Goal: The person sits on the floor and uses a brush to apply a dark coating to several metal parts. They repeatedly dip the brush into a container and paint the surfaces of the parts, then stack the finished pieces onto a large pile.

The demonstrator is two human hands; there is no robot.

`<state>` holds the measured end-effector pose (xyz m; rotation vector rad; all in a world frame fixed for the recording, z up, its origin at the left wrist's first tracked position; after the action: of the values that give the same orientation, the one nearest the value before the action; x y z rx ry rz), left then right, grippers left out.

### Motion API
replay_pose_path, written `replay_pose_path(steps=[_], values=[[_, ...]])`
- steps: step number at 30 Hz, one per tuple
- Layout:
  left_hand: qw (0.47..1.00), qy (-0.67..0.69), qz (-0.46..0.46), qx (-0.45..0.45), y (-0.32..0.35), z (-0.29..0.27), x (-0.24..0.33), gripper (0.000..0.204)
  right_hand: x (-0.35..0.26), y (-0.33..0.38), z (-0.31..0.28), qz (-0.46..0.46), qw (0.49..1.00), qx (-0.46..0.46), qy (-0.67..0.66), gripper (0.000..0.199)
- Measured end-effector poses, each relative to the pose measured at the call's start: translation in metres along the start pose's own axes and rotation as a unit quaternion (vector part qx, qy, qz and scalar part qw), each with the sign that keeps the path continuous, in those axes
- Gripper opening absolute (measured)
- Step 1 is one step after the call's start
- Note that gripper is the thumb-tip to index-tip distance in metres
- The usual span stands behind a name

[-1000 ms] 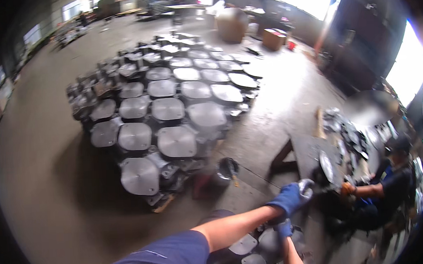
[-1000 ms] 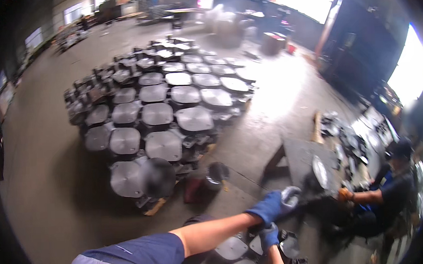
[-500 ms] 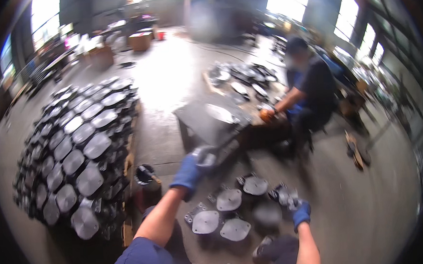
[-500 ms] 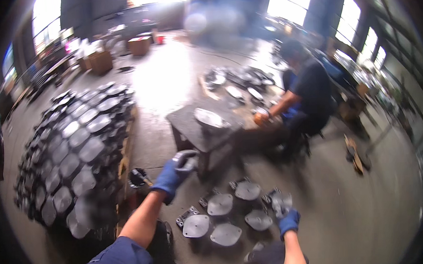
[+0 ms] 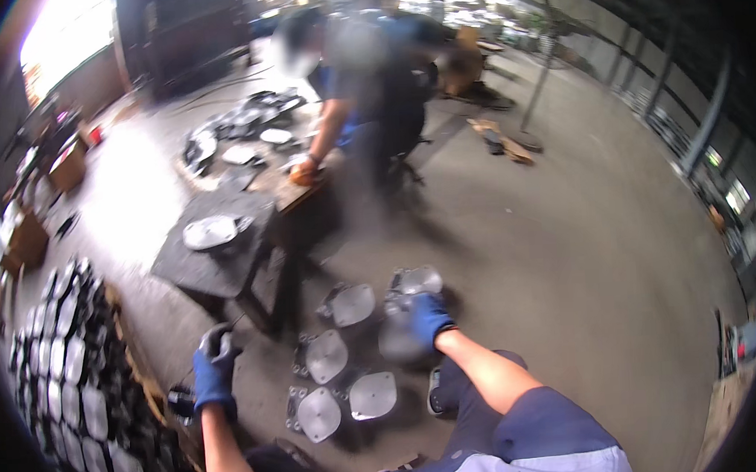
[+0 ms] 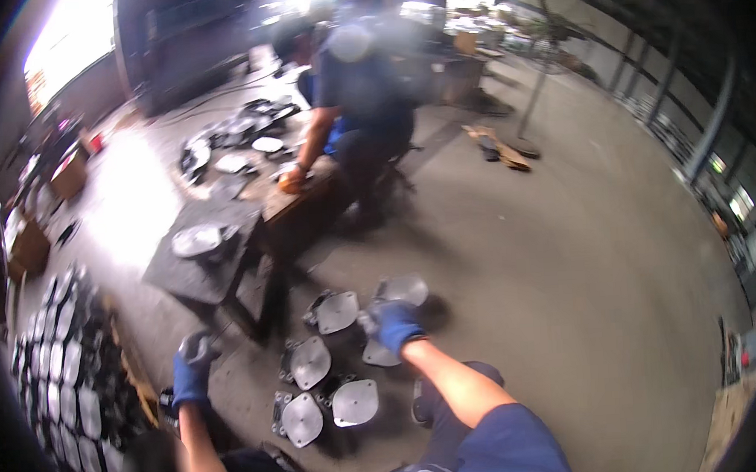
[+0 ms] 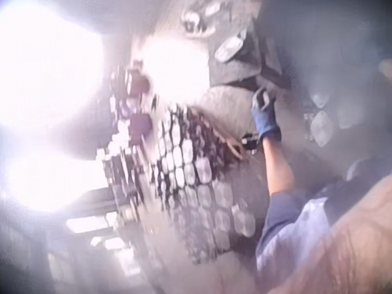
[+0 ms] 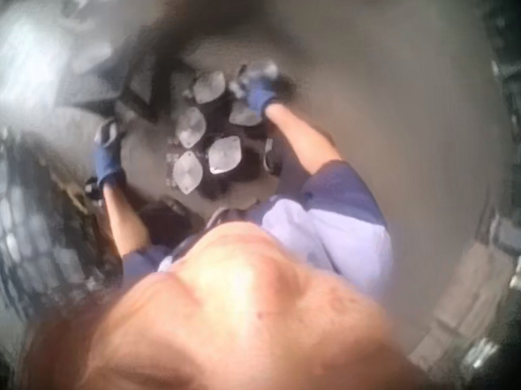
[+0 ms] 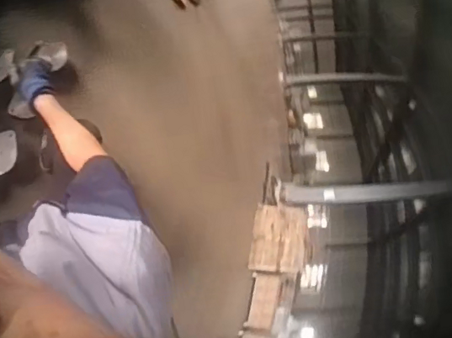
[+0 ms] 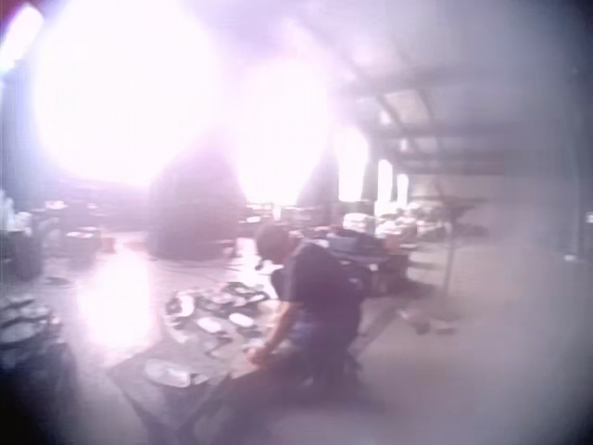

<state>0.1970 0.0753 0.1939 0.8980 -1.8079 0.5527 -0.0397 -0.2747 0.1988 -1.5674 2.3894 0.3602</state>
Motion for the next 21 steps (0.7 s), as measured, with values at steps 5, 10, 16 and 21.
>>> replay_pose_path(steps=[5,10,16,21], values=[[1.0,0.009,-0.012,-0.004,-0.007,0.004,-0.016,0.022,0.003,-0.001,0.006,-0.016,0.998,0.048,-0.027,0.036],[0.999,0.046,-0.013,0.006,-0.008,-0.002,-0.015,0.022,-0.012,0.003,-0.004,-0.022,0.999,0.024,-0.036,0.039],[0.995,0.061,-0.012,0.077,-0.014,-0.036,-0.039,0.024,-0.004,0.002,0.013,0.021,0.999,-0.013,-0.023,0.036],[0.998,0.033,-0.032,0.039,-0.011,-0.019,-0.024,0.024,-0.005,-0.005,0.019,0.043,0.998,-0.05,-0.003,0.039]])
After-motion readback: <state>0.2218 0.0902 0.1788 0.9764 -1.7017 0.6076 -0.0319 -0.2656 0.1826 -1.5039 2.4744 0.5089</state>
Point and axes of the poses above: each hand's wrist, its own y-axis away from the middle knuckle, its own z-axis out of the palm, x = y × z, the point moved 7 cm from there along -y, towards the middle knuckle, and after that the axes turned 15 degrees about -x, right-handed, at the moved point
